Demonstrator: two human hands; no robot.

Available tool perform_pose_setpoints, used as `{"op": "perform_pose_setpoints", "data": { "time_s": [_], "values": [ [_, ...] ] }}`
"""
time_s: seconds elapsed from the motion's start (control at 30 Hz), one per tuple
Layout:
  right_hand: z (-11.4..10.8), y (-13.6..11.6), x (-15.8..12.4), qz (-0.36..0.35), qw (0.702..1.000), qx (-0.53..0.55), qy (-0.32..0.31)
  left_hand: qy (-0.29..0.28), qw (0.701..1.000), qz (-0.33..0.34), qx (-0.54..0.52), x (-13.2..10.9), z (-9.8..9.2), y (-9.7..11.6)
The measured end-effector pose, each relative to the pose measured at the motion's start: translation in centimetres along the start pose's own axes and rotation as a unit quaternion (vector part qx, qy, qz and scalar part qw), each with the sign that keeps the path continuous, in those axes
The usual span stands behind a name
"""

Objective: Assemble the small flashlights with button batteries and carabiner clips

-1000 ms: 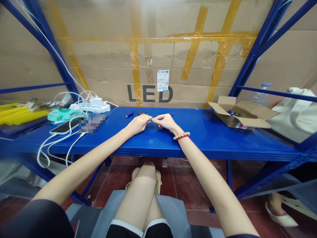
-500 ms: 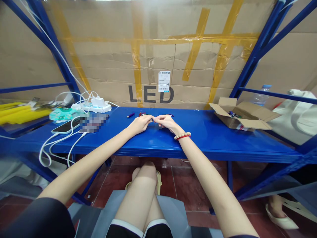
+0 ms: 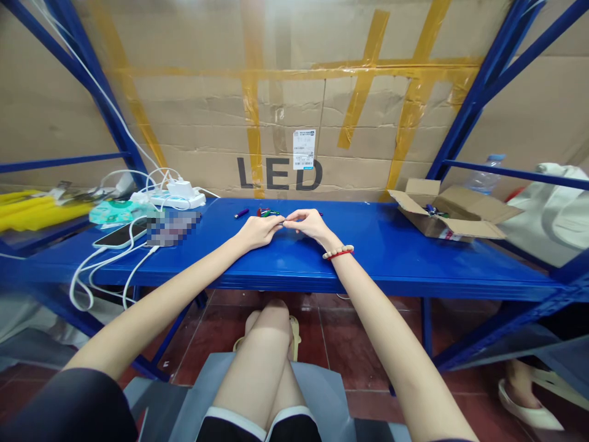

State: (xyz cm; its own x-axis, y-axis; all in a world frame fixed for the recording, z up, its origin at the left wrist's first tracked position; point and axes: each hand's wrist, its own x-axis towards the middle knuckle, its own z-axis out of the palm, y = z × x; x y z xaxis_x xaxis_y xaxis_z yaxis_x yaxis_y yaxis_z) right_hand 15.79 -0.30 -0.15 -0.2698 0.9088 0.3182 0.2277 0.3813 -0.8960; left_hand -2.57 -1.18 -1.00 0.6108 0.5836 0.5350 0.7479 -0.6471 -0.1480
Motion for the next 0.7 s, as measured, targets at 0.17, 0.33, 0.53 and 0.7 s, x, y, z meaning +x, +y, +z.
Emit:
{"op": "perform_pose_setpoints", "data": {
  "time_s": [0.17, 0.33, 0.53, 0.7],
  "values": [
    [-0.17, 0.17, 0.05, -0.035, 0.998, -0.048, 0.012, -0.001, 1.000, 0.012, -0.014, 0.05, 0.03, -0.08],
    [-0.15, -0.02, -0.02, -0.039, 0.997, -0.057, 0.021, 0.031, 0.996, 0.050, -0.066, 0.13, 0.01, -0.25],
    [0.02, -0.24, 0.03, -0.024, 0.999, -0.036, 0.010, 0.046, 0.994, 0.061, -0.082, 0.25, 0.01, -0.21],
    [0.02, -0.37, 0.00, -0.012, 0.999, -0.034, 0.008, 0.050, 0.993, 0.062, -0.085, 0.30, -0.07, -0.16]
  ]
}}
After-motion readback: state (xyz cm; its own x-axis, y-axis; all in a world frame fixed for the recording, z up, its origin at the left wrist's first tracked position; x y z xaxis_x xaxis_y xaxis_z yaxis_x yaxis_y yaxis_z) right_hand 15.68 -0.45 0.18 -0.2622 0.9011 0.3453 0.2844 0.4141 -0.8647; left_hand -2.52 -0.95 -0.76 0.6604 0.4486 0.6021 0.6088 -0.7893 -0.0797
